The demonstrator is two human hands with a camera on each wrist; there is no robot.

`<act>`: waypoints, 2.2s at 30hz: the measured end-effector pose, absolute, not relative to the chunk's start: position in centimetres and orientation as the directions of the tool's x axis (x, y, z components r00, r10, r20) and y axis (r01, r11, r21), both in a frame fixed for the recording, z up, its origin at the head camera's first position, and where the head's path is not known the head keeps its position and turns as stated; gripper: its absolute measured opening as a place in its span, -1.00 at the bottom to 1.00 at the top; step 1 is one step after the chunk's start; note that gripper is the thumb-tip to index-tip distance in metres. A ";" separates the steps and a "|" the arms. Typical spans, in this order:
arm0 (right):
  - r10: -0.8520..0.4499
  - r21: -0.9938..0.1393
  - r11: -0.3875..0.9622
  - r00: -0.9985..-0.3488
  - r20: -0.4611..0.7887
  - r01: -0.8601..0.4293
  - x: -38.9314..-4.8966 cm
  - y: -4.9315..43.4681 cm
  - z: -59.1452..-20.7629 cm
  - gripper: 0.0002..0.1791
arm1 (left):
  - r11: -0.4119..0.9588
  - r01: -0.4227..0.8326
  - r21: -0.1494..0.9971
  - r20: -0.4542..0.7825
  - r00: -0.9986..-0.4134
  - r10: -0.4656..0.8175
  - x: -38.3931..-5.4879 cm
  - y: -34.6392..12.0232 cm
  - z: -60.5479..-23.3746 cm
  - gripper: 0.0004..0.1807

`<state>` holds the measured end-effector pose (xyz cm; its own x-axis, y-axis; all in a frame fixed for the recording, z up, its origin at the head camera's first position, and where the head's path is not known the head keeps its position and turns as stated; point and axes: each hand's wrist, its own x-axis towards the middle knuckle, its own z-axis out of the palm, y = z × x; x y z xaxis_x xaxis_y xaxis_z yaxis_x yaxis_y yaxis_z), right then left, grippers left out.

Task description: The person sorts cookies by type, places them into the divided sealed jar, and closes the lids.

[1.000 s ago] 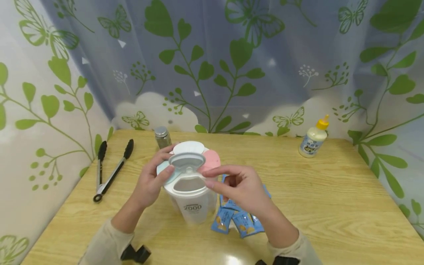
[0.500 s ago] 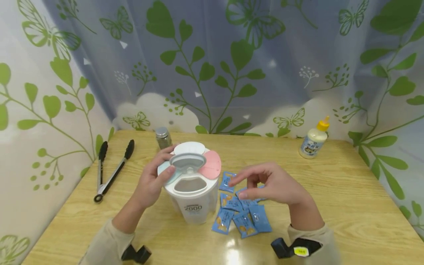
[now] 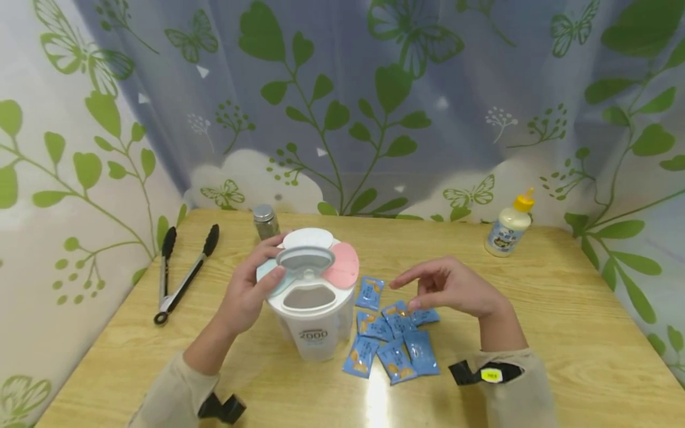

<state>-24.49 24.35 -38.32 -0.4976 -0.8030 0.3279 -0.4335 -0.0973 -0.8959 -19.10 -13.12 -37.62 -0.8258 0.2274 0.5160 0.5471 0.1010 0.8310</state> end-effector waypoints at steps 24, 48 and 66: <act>-0.685 -0.861 0.463 -0.701 -0.199 -0.208 -26.8 27.6 -44.1 -0.50 | 0.112 0.532 0.839 0.501 -0.837 0.220 -19.0 -13.0 -37.6 -0.77; -0.575 -0.797 0.583 -0.772 -0.271 -0.155 -26.5 28.5 -43.0 -0.73 | 0.101 0.534 0.839 0.504 -0.834 0.223 -19.1 -13.0 -37.6 -0.78; -0.609 -0.885 0.436 -0.778 -0.156 -0.164 -26.0 28.1 -41.2 -0.79 | 0.098 0.527 0.844 0.497 -0.838 0.225 -19.0 -13.0 -37.5 -0.77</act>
